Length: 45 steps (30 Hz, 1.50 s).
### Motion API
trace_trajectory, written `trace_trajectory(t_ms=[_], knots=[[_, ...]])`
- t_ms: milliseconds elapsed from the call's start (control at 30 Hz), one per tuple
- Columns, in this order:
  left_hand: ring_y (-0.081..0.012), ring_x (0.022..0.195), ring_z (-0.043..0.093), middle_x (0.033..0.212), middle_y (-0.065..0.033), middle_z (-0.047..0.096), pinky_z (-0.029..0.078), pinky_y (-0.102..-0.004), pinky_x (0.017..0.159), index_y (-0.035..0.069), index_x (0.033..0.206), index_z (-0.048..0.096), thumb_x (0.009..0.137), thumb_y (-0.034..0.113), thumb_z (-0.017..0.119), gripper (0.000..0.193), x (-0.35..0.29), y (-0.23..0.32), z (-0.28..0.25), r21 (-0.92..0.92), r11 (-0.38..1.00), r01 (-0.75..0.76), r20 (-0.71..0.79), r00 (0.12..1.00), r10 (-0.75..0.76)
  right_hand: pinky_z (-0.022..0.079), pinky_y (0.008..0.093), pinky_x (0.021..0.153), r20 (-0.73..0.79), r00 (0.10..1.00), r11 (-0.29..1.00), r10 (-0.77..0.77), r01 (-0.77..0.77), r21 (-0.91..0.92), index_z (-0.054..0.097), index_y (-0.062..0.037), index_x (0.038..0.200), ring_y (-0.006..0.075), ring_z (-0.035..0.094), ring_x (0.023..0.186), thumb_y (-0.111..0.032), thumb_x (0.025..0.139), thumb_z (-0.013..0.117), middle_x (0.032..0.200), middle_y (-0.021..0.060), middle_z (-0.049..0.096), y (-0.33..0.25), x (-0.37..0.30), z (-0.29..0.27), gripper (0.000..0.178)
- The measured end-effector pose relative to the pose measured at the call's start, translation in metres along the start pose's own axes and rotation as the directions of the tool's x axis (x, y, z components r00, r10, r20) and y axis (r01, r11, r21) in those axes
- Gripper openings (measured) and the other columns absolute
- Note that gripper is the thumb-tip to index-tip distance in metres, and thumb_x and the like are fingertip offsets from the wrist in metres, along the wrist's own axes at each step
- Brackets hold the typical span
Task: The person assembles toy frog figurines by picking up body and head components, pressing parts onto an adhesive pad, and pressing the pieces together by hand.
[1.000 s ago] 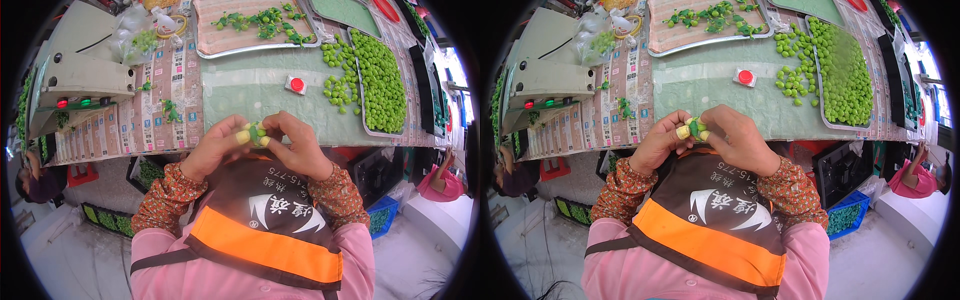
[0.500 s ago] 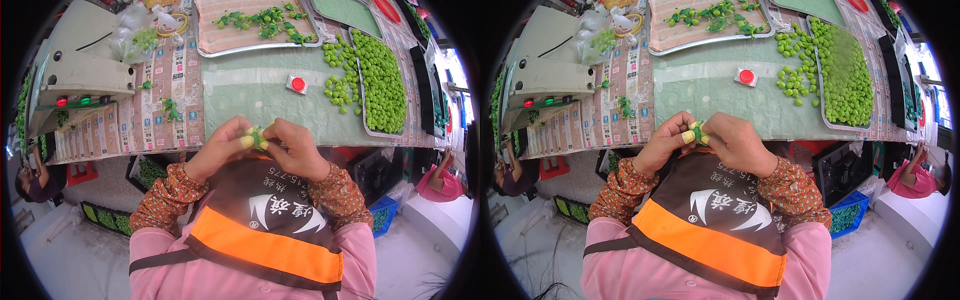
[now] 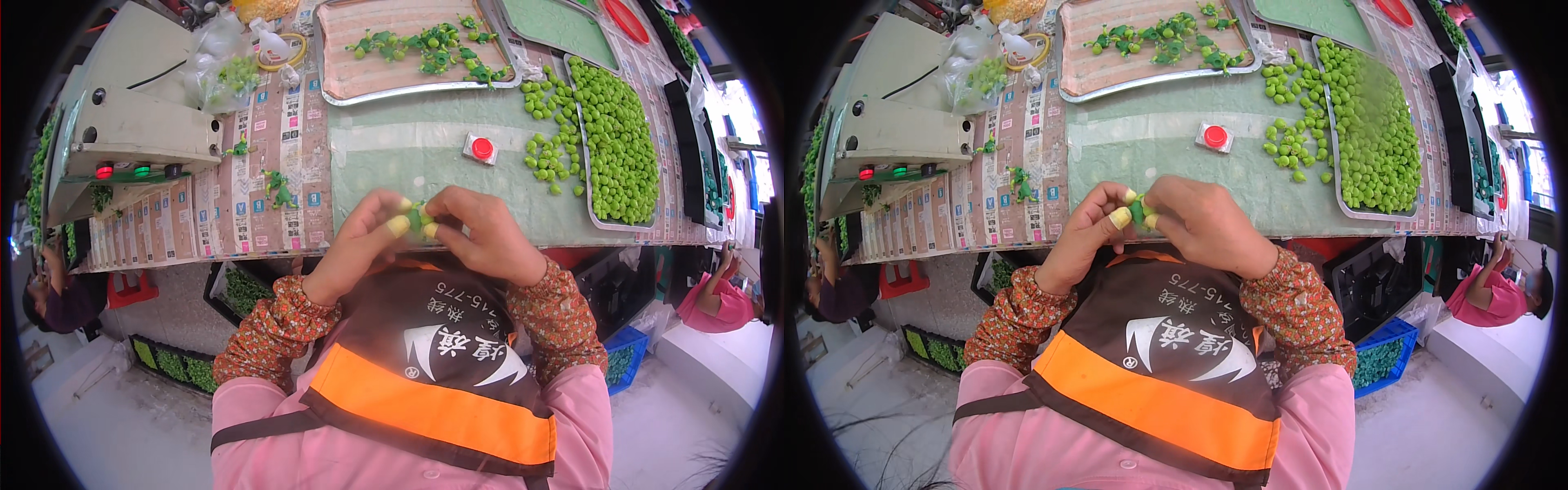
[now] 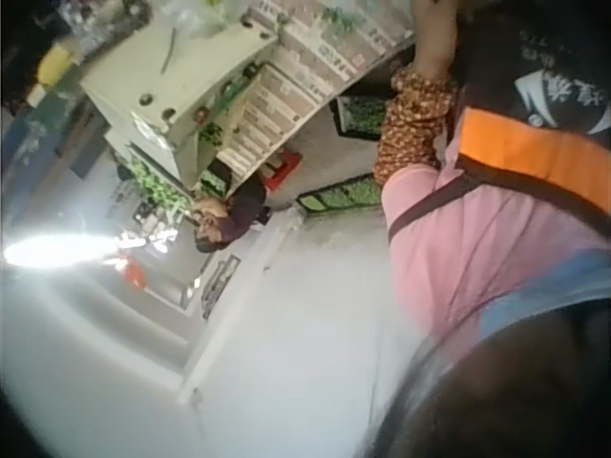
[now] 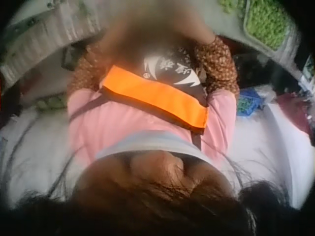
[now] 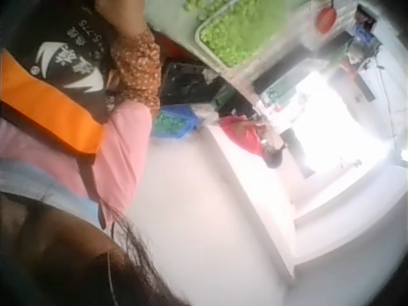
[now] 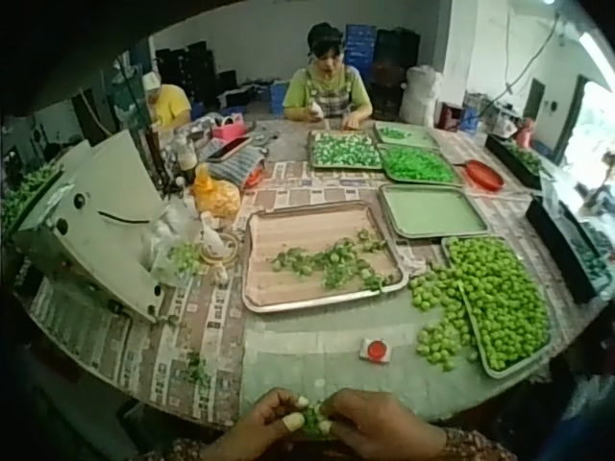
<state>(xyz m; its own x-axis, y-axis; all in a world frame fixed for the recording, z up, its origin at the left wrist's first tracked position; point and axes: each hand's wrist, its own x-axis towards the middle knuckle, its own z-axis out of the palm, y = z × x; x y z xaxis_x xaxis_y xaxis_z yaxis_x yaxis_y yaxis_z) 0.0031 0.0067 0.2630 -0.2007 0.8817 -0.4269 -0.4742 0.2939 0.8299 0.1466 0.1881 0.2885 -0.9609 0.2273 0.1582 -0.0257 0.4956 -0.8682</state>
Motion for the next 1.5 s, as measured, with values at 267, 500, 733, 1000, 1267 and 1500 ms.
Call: trace_trajectory(t_ms=[267,500,733,1000,1267,1500], knots=[[-0.0074,0.092,0.060,0.118,-0.0037,0.066,0.050,-0.0220,0.071,0.012,0.123,0.056,0.104,0.021,0.055,0.021,-0.006,0.003,-0.014,0.025,0.996,-0.088,-0.144,0.985,0.091,0.053,0.0226,0.068,-0.271,0.942,0.955,0.198,-0.123,0.271,0.058,-0.0013,0.124,0.0095,0.065,0.083,-0.001,0.094,0.064,0.098,0.0057,0.069,0.024,0.069,-0.057,0.030],[-0.0065,0.089,0.062,0.113,-0.0043,0.067,0.049,-0.0190,0.067,0.010,0.120,0.057,0.105,0.019,0.053,0.018,-0.018,0.000,-0.025,0.017,0.997,-0.070,-0.189,0.979,0.072,0.053,0.0280,0.080,-0.476,0.868,0.955,0.138,-0.244,-0.167,0.066,0.0003,0.113,0.0133,0.066,0.087,-0.007,0.092,0.067,0.101,0.0081,0.072,0.062,0.048,-0.103,0.023],[-0.0038,0.075,0.059,0.097,0.0002,0.065,0.045,-0.0172,0.057,0.010,0.116,0.059,0.105,0.020,0.055,0.016,-0.025,0.014,-0.055,0.044,0.989,-0.142,-0.341,0.928,0.149,0.049,0.0416,0.073,-0.352,0.927,0.815,0.126,-0.299,-0.496,0.065,-0.0005,0.096,0.0335,0.062,0.081,-0.007,0.086,0.068,0.088,0.0162,0.062,0.065,0.005,-0.097,0.012],[-0.0055,0.083,0.056,0.095,0.0027,0.061,0.048,-0.0241,0.073,0.007,0.112,0.059,0.102,0.017,0.057,0.014,-0.011,0.010,-0.079,0.272,0.914,-0.301,-0.425,0.815,0.395,0.048,0.0474,0.079,-0.311,0.949,0.542,0.050,-0.287,-0.789,0.064,-0.0015,0.095,0.0381,0.057,0.094,-0.006,0.083,0.064,0.096,0.0174,0.056,0.061,-0.028,-0.076,0.013],[-0.0357,0.098,0.061,0.107,-0.0128,0.063,0.049,-0.0425,0.087,0.005,0.116,0.058,0.087,0.006,0.061,0.029,-0.040,0.030,-0.094,0.893,0.450,0.005,-0.386,0.522,0.761,0.047,0.0479,0.080,-0.269,0.959,0.442,0.086,-0.279,-0.852,0.062,-0.0014,0.095,0.0368,0.055,0.097,-0.003,0.079,0.063,0.101,0.0162,0.055,0.057,-0.021,-0.067,0.016],[-0.0377,0.106,0.053,0.110,-0.0157,0.055,0.046,-0.0465,0.090,0.008,0.122,0.056,0.085,0.010,0.066,0.038,-0.045,0.028,-0.101,0.919,0.308,0.246,-0.387,0.426,0.818,0.046,0.0464,0.077,-0.315,0.949,0.615,-0.010,-0.243,-0.750,0.056,-0.0029,0.099,0.0364,0.055,0.093,0.001,0.074,0.069,0.096,0.0156,0.054,0.046,-0.018,-0.066,0.028]])
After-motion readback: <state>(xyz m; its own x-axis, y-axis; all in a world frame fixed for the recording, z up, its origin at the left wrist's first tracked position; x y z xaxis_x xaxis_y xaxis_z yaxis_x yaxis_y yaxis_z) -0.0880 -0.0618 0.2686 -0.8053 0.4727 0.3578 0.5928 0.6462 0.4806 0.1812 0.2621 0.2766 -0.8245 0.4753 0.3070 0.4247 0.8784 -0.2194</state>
